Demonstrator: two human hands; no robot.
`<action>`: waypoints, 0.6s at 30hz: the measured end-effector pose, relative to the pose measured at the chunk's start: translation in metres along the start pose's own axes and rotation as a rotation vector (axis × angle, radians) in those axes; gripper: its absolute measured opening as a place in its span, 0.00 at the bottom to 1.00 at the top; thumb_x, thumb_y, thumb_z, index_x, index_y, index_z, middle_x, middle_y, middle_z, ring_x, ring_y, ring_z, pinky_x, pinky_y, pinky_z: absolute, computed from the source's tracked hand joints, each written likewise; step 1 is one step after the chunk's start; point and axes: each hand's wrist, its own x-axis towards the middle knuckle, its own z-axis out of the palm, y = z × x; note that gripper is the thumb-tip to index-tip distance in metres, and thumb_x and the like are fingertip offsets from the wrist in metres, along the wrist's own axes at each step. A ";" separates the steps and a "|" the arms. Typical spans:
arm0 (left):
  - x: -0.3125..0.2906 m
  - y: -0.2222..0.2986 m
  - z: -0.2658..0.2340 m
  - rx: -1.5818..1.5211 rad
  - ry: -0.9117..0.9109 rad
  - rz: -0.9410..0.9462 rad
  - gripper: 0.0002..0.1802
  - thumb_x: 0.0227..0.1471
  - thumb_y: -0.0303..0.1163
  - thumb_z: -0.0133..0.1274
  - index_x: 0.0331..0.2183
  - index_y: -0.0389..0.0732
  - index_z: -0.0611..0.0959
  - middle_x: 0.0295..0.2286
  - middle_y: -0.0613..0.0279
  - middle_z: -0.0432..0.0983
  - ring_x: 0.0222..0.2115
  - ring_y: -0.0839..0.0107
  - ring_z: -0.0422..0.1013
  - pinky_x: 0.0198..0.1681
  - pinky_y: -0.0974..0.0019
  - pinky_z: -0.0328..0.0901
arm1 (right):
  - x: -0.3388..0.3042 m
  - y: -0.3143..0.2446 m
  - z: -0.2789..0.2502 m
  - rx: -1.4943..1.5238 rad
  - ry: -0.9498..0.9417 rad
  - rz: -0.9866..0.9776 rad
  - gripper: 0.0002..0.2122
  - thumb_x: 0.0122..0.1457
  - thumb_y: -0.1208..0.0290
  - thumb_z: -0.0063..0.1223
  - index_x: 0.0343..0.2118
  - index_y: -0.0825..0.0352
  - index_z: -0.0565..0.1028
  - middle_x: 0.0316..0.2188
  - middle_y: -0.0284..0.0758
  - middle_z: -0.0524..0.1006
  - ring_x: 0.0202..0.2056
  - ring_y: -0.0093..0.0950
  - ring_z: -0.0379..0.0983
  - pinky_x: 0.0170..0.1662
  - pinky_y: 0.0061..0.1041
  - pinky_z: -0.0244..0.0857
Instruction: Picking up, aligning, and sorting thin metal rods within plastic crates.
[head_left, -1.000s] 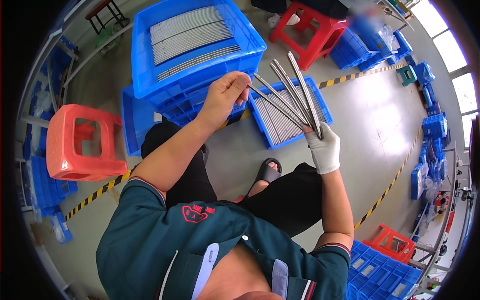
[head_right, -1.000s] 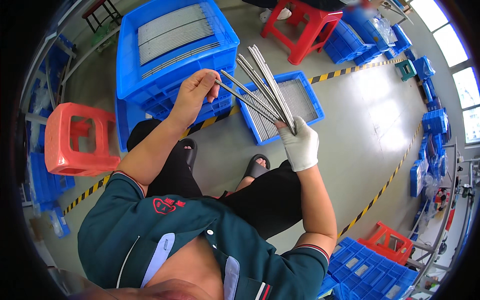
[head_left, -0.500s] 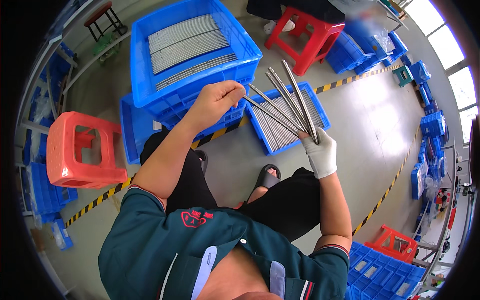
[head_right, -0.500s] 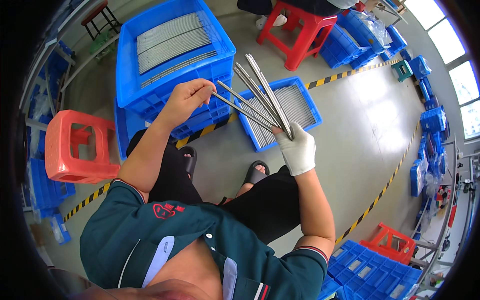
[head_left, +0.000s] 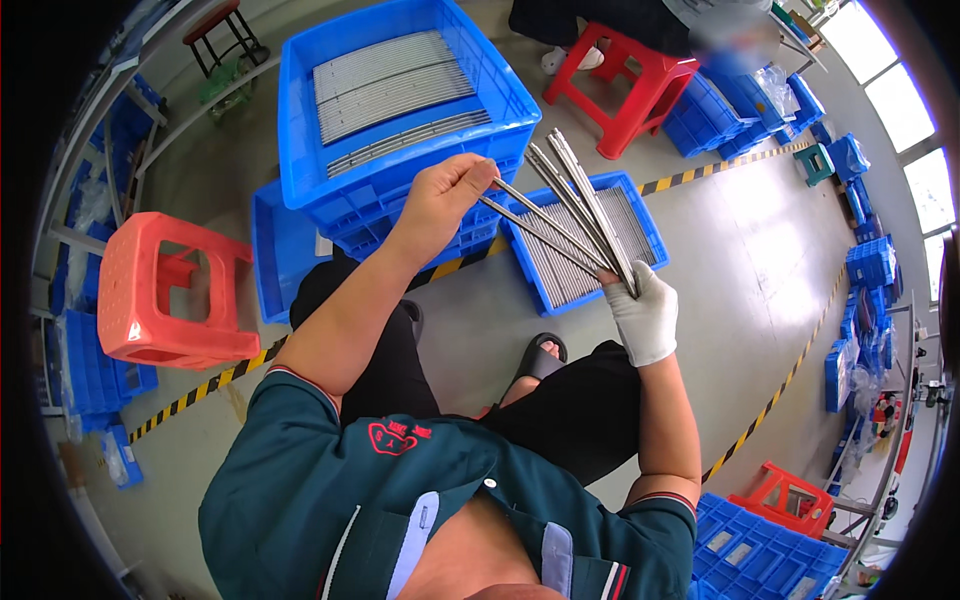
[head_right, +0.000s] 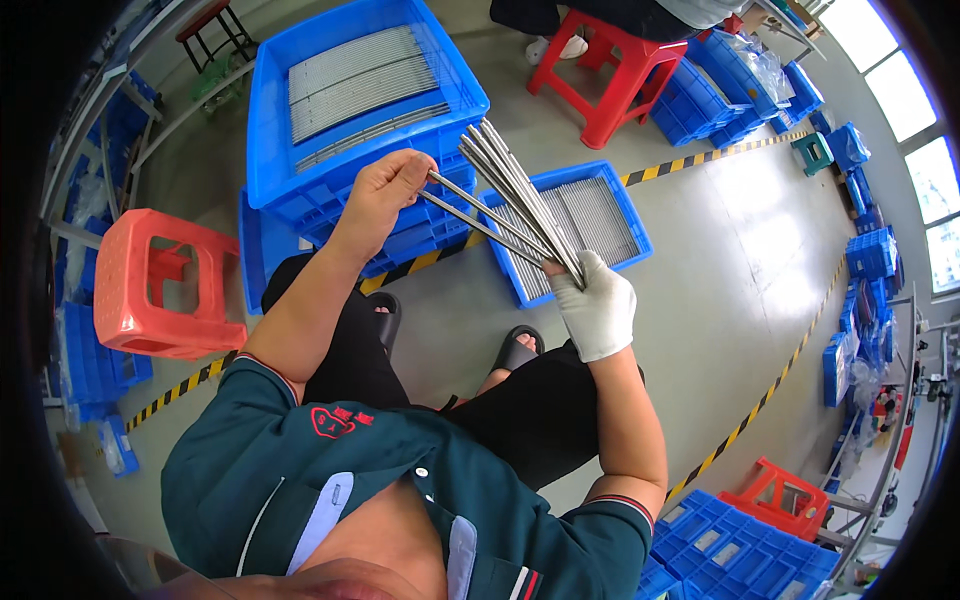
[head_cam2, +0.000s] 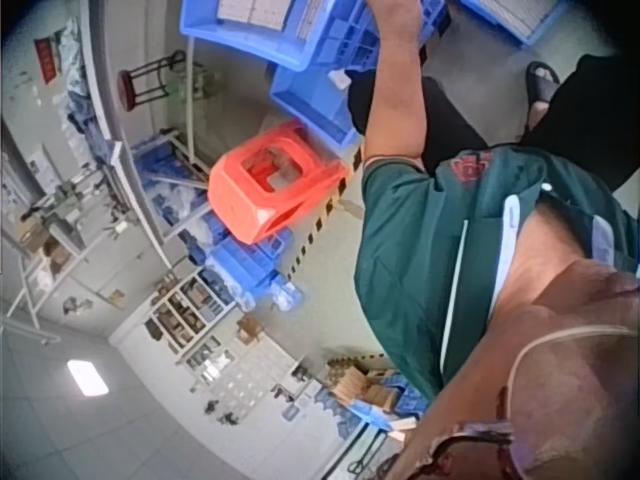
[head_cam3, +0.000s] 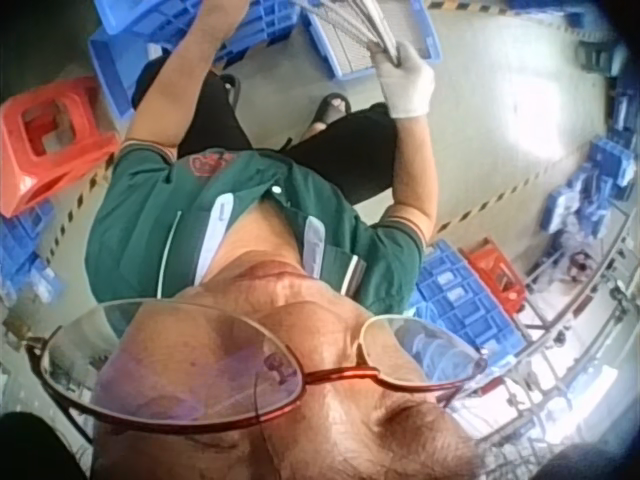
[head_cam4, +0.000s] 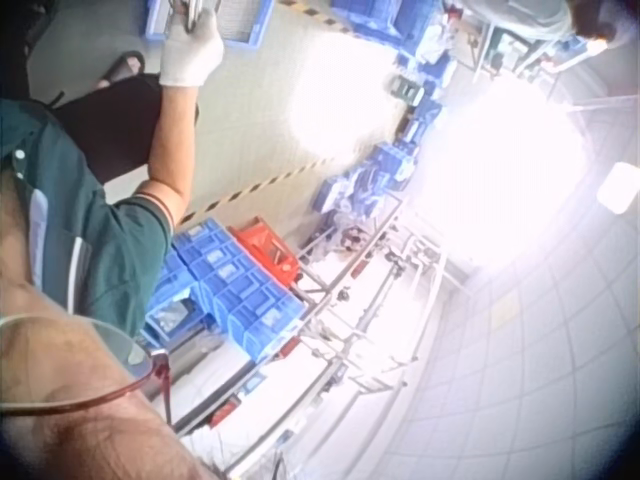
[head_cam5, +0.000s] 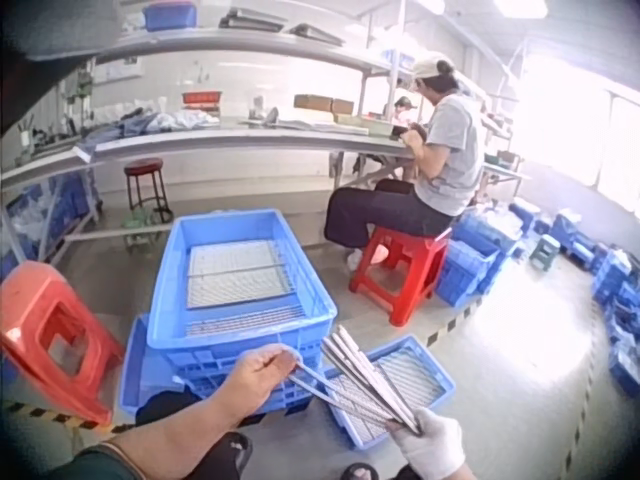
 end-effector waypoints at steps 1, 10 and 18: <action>0.000 -0.001 0.000 -0.001 0.001 -0.001 0.16 0.56 0.42 0.48 0.31 0.39 0.78 0.20 0.74 0.63 0.22 0.85 0.53 0.25 0.80 0.51 | 0.000 0.002 0.001 -0.017 -0.005 -0.014 0.15 0.50 0.57 0.58 0.27 0.68 0.74 0.14 0.41 0.70 0.18 0.38 0.67 0.25 0.29 0.61; 0.000 -0.003 -0.003 0.052 -0.008 -0.019 0.16 0.55 0.42 0.49 0.31 0.38 0.79 0.21 0.74 0.65 0.22 0.85 0.54 0.26 0.81 0.51 | 0.000 -0.004 0.001 -0.021 0.020 -0.027 0.16 0.50 0.58 0.58 0.22 0.68 0.71 0.14 0.41 0.69 0.18 0.39 0.66 0.25 0.30 0.61; 0.003 0.008 -0.012 0.096 0.147 0.029 0.18 0.57 0.41 0.47 0.24 0.38 0.76 0.17 0.75 0.60 0.20 0.86 0.53 0.22 0.78 0.50 | 0.002 0.011 0.008 0.215 -0.086 0.060 0.12 0.51 0.66 0.58 0.30 0.71 0.75 0.12 0.34 0.69 0.16 0.21 0.63 0.23 0.23 0.59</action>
